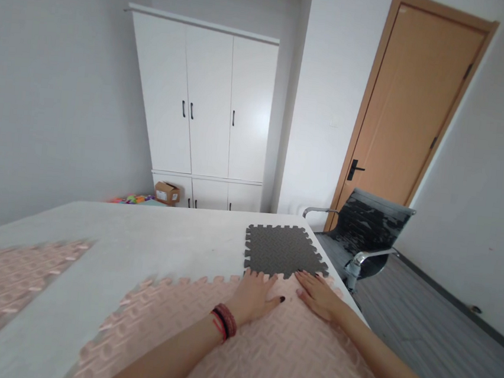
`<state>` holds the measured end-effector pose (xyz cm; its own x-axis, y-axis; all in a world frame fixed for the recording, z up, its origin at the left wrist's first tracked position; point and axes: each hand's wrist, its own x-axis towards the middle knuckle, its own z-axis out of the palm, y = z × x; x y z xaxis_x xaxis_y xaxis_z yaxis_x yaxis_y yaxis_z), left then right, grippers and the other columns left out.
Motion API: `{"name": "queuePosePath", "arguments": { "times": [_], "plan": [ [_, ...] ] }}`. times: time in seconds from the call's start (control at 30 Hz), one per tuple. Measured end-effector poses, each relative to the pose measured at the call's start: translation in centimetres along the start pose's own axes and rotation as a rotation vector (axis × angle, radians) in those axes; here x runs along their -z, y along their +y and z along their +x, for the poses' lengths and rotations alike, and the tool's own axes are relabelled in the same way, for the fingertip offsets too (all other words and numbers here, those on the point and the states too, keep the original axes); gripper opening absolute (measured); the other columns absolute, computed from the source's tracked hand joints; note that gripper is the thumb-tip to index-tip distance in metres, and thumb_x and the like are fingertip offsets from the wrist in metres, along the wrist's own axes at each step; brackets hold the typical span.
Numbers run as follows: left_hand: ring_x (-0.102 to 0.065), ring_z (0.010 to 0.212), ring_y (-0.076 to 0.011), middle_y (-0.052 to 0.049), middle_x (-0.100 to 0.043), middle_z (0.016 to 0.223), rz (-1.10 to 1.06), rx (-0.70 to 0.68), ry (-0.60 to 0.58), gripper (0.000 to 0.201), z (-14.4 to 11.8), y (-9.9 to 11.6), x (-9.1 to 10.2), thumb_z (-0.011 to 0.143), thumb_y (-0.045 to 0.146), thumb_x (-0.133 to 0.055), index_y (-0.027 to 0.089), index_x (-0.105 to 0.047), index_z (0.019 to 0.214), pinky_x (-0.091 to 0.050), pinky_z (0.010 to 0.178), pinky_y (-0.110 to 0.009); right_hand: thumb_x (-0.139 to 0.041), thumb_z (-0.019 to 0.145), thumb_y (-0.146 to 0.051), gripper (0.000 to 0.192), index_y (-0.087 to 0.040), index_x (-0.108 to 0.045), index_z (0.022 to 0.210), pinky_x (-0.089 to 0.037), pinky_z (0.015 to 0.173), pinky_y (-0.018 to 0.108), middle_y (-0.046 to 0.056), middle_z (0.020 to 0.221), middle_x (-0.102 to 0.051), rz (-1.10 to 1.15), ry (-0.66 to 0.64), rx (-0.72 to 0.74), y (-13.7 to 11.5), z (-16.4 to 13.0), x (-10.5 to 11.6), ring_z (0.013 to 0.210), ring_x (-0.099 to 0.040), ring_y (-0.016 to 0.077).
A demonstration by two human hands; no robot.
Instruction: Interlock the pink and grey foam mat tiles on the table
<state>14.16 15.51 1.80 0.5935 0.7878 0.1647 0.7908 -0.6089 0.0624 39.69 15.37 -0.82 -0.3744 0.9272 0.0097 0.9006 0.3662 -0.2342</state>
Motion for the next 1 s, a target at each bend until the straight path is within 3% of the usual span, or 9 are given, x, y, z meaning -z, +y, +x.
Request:
{"name": "queuePosePath", "arguments": {
  "times": [0.13,0.3,0.47,0.6,0.73,0.87,0.93,1.0],
  "plan": [
    [-0.05,0.109,-0.0414,-0.027,-0.056,0.112,0.062,0.073,-0.038,0.092,1.1,2.3,0.3,0.074,0.081,-0.028,0.012,-0.05,0.13,-0.025,0.096,-0.059,-0.01,0.095,-0.058,0.066,-0.022,-0.025,0.148,-0.013,0.117,0.042,0.001,0.15,-0.021,-0.011,0.017,-0.065,0.1,-0.2,0.6,0.141,-0.018,0.0172],
    [-0.049,0.111,-0.038,-0.024,-0.055,0.116,0.101,0.09,-0.104,0.09,1.3,2.7,0.8,0.072,0.081,-0.035,0.013,-0.049,0.13,-0.027,0.097,-0.056,-0.012,0.094,-0.056,0.072,-0.008,-0.027,0.146,-0.007,0.114,0.053,0.012,0.149,-0.021,-0.054,0.11,-0.267,2.4,-1.1,0.5,0.141,-0.015,0.0264],
    [-0.045,0.116,-0.0381,-0.024,-0.05,0.124,0.114,0.109,-0.134,0.093,1.0,2.8,0.9,0.072,0.079,-0.043,0.013,-0.04,0.138,-0.028,0.097,-0.055,-0.012,0.094,-0.058,0.066,-0.021,-0.031,0.146,-0.012,0.114,0.05,0.007,0.147,-0.029,-0.049,0.062,-0.254,3.6,-1.8,0.1,0.138,-0.024,0.0218],
    [-0.048,0.112,-0.0372,-0.024,-0.052,0.119,0.108,0.14,-0.128,0.092,0.9,3.2,0.6,0.071,0.077,-0.048,0.014,-0.041,0.137,-0.032,0.094,-0.052,-0.015,0.091,-0.066,0.066,-0.031,-0.026,0.146,-0.012,0.112,0.053,0.006,0.15,-0.021,-0.054,0.052,-0.245,3.2,-1.9,0.0,0.141,-0.016,0.025],
    [-0.047,0.112,-0.0359,-0.023,-0.052,0.119,0.063,0.134,-0.086,0.093,1.0,3.0,0.0,0.07,0.078,-0.047,0.013,-0.042,0.136,-0.031,0.095,-0.054,-0.017,0.09,-0.069,0.067,-0.033,-0.026,0.146,-0.014,0.109,0.057,0.008,0.151,-0.02,-0.045,0.049,-0.263,3.2,-1.9,-0.2,0.141,-0.015,0.0269],
    [-0.051,0.111,-0.0284,-0.015,-0.055,0.119,-0.073,0.044,-0.09,0.079,0.5,0.3,0.7,0.078,0.074,-0.039,0.018,-0.044,0.134,-0.034,0.097,-0.051,-0.016,0.089,-0.07,0.066,-0.036,-0.028,0.144,-0.017,0.107,0.06,0.006,0.15,-0.021,-0.026,0.042,-0.291,3.5,-1.9,-0.3,0.14,-0.017,0.0256],
    [-0.053,0.11,-0.0215,-0.011,-0.055,0.124,-0.155,0.018,-0.063,0.066,-0.9,-2.7,1.8,0.086,0.064,-0.036,0.02,-0.041,0.136,-0.039,0.097,-0.043,-0.016,0.089,-0.07,0.066,-0.035,-0.03,0.144,-0.018,0.105,0.062,0.006,0.15,-0.022,-0.026,0.043,-0.301,3.6,-1.9,-0.4,0.14,-0.018,0.0262],
    [-0.051,0.115,-0.0187,-0.01,-0.051,0.13,-0.183,0.085,0.033,0.059,-3.7,-7.2,3.3,0.089,0.055,-0.041,0.018,-0.04,0.135,-0.037,0.1,-0.038,-0.02,0.088,-0.071,0.068,-0.035,-0.03,0.144,-0.019,0.105,0.063,0.006,0.15,-0.022,-0.031,0.045,-0.302,3.7,-1.9,-0.5,0.14,-0.019,0.0276]
  ]
}}
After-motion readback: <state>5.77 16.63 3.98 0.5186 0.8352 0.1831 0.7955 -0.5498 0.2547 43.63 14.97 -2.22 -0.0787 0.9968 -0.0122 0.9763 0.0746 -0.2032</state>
